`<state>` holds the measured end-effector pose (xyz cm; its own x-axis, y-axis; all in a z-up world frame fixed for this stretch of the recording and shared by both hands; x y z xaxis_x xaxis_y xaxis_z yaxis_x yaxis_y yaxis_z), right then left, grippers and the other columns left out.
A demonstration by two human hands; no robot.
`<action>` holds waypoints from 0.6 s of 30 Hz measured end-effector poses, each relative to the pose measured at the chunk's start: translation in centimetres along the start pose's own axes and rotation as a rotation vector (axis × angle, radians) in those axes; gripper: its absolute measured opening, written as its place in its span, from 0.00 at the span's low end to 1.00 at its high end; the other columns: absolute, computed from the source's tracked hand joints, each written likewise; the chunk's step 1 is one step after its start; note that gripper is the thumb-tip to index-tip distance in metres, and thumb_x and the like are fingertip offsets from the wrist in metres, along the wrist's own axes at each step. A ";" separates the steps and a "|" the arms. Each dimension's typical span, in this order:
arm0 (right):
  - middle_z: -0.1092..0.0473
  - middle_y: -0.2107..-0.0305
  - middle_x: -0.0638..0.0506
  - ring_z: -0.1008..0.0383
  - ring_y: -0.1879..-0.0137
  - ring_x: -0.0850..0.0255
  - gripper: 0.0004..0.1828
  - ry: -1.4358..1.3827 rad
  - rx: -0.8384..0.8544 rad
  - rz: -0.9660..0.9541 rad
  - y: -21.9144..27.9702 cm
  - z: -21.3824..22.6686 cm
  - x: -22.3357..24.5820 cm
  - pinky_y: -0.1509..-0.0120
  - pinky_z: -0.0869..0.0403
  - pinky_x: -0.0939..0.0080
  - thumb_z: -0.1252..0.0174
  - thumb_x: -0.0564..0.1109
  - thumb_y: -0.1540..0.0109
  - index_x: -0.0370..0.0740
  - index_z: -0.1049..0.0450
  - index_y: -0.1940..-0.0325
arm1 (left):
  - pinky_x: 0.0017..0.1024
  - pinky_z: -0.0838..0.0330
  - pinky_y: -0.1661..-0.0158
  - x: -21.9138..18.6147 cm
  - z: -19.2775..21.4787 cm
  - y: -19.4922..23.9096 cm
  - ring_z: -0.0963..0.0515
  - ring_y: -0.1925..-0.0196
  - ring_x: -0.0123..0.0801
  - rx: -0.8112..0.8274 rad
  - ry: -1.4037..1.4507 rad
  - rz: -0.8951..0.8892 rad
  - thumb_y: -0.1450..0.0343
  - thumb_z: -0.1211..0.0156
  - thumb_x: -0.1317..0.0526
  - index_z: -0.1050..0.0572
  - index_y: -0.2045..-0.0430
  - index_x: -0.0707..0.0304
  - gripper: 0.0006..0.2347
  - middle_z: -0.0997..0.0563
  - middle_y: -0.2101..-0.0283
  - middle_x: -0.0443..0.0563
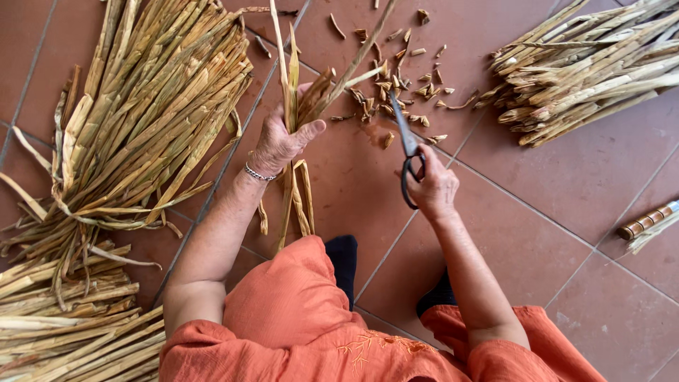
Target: The person sits on a tiled floor and processes dried plant leaves. They use scissors to trim the ends of the leaves, bundle them together, and tie the bundles with strips of the same material. Trimmed pieces accumulate on the floor.
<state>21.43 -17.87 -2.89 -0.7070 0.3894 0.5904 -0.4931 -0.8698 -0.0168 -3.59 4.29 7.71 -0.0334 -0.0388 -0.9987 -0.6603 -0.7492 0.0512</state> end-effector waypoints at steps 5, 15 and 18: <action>0.24 0.61 0.45 0.24 0.57 0.49 0.32 0.321 0.026 0.244 0.6 1.7 4.7 0.58 0.24 0.51 0.26 0.52 0.52 0.50 0.24 0.45 | 0.22 0.38 0.83 -0.7 1.3 -0.8 0.32 0.84 0.20 -0.111 0.048 0.133 0.25 0.34 0.54 0.25 0.67 0.70 0.14 0.29 0.81 0.42; 0.26 0.61 0.49 0.24 0.56 0.62 0.21 -0.725 0.411 0.351 2.7 19.0 15.9 0.52 0.25 0.61 0.30 0.47 0.42 0.38 0.25 0.49 | 0.18 0.42 0.83 -2.8 0.1 -1.4 0.36 0.82 0.15 -0.088 0.282 0.110 0.23 0.38 0.54 0.21 0.56 0.61 0.11 0.30 0.78 0.40; 0.27 0.59 0.49 0.25 0.54 0.61 0.24 -0.697 0.396 0.386 2.9 19.3 16.3 0.51 0.26 0.60 0.29 0.48 0.43 0.38 0.26 0.47 | 0.18 0.41 0.82 -2.8 -0.3 -1.3 0.35 0.80 0.15 -0.053 0.301 0.097 0.23 0.37 0.55 0.22 0.55 0.61 0.11 0.29 0.76 0.41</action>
<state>18.28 -19.86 22.21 -0.2548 -0.1134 0.9603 0.0185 -0.9935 -0.1124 -2.38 5.17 10.47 0.1342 -0.3000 -0.9445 -0.6244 -0.7657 0.1545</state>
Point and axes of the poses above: each hand's wrist, its own y-axis away from the middle knuckle, its own z-axis out of the back of the hand, x = y × z, the point moved 1 cm from there along -y, towards the middle knuckle
